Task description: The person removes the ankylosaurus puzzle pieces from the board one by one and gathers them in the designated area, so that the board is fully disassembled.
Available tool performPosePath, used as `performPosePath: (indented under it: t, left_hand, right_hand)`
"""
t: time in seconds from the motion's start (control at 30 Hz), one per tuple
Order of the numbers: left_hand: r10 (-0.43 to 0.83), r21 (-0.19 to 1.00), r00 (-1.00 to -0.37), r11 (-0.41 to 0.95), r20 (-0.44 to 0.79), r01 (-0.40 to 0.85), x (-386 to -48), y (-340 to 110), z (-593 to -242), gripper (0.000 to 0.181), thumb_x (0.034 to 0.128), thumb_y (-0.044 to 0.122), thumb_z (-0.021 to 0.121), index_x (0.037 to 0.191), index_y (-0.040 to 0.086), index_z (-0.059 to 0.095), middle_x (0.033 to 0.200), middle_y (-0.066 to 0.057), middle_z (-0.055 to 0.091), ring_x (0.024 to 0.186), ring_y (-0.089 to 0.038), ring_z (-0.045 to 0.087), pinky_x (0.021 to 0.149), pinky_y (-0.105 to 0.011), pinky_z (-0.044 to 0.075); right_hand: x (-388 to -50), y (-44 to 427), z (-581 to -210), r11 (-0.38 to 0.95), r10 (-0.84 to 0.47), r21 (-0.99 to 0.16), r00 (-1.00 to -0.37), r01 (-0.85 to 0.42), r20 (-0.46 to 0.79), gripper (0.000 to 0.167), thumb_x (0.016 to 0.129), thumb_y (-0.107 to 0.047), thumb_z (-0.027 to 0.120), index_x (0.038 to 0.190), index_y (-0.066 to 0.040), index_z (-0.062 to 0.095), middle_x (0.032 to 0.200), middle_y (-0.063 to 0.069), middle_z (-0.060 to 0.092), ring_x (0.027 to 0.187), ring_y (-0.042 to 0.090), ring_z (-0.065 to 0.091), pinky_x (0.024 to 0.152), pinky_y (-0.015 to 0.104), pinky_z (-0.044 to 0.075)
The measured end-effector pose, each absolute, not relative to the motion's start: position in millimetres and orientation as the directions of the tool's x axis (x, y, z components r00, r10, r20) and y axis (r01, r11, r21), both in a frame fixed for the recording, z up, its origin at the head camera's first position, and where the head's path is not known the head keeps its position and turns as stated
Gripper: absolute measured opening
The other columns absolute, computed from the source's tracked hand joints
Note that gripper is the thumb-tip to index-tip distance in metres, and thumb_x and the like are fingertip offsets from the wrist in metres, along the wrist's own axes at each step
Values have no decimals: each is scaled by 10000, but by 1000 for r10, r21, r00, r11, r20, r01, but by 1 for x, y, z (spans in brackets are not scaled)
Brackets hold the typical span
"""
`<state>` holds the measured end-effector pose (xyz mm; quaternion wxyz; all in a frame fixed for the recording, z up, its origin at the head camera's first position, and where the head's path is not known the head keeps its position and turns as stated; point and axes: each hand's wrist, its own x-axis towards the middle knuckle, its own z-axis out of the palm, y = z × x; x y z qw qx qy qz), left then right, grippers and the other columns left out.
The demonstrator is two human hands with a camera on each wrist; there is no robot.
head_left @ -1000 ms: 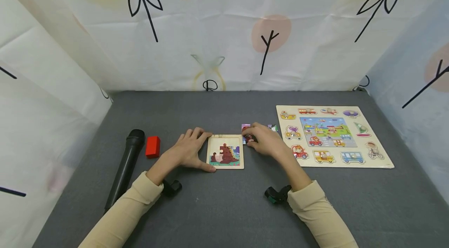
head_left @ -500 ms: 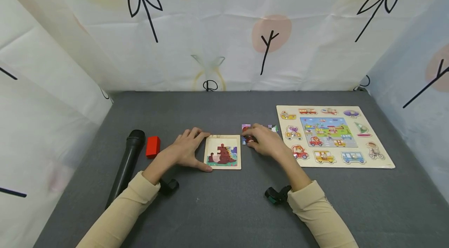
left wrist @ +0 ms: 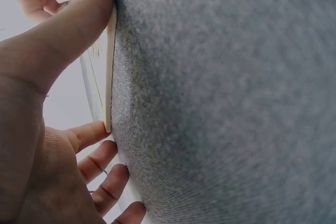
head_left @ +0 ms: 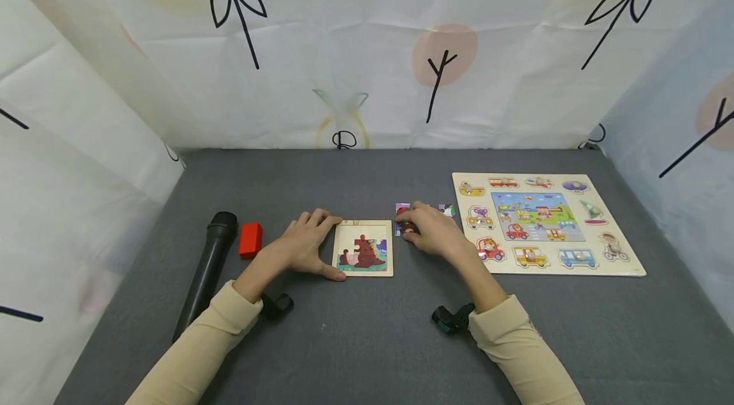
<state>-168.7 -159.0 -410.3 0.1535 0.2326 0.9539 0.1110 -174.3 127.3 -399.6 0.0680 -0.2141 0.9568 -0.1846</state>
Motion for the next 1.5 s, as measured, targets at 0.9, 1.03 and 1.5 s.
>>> performPosePath:
  t: [0.9, 1.03, 1.5]
  left_hand:
    - [477, 272, -844, 870, -246, 412, -168, -158, -410, 1125, 680, 692, 840, 1558, 154, 387, 1499, -141, 412, 1293, -370, 429, 1023, -540, 418]
    - [478, 265, -842, 870, -249, 416, -168, -158, -410, 1124, 683, 694, 836, 1563, 159, 385, 1505, -139, 406, 1293, -369, 427, 1021, -532, 419]
    - [482, 267, -837, 869, -259, 417, -168, -158, -409, 1124, 704, 694, 819, 1577, 149, 369, 1518, -145, 390, 1298, -366, 419, 1040, -536, 419]
  right_hand:
    - [-174, 131, -396, 839, -426, -402, -902, -366, -67, 385, 951, -178, 730, 1329, -113, 690, 1200, 129, 666, 930, 218, 609, 828, 449, 530]
    - [-175, 132, -393, 826, -438, -414, -898, -383, -44, 393, 942, -169, 734, 1326, -101, 690, 1139, 130, 666, 840, 190, 561, 733, 373, 486]
    - [-166, 105, -385, 765, -526, -450, -850, -461, -21, 389, 932, -194, 751, 1310, -119, 700, 1157, 119, 669, 825, 168, 560, 698, 325, 465]
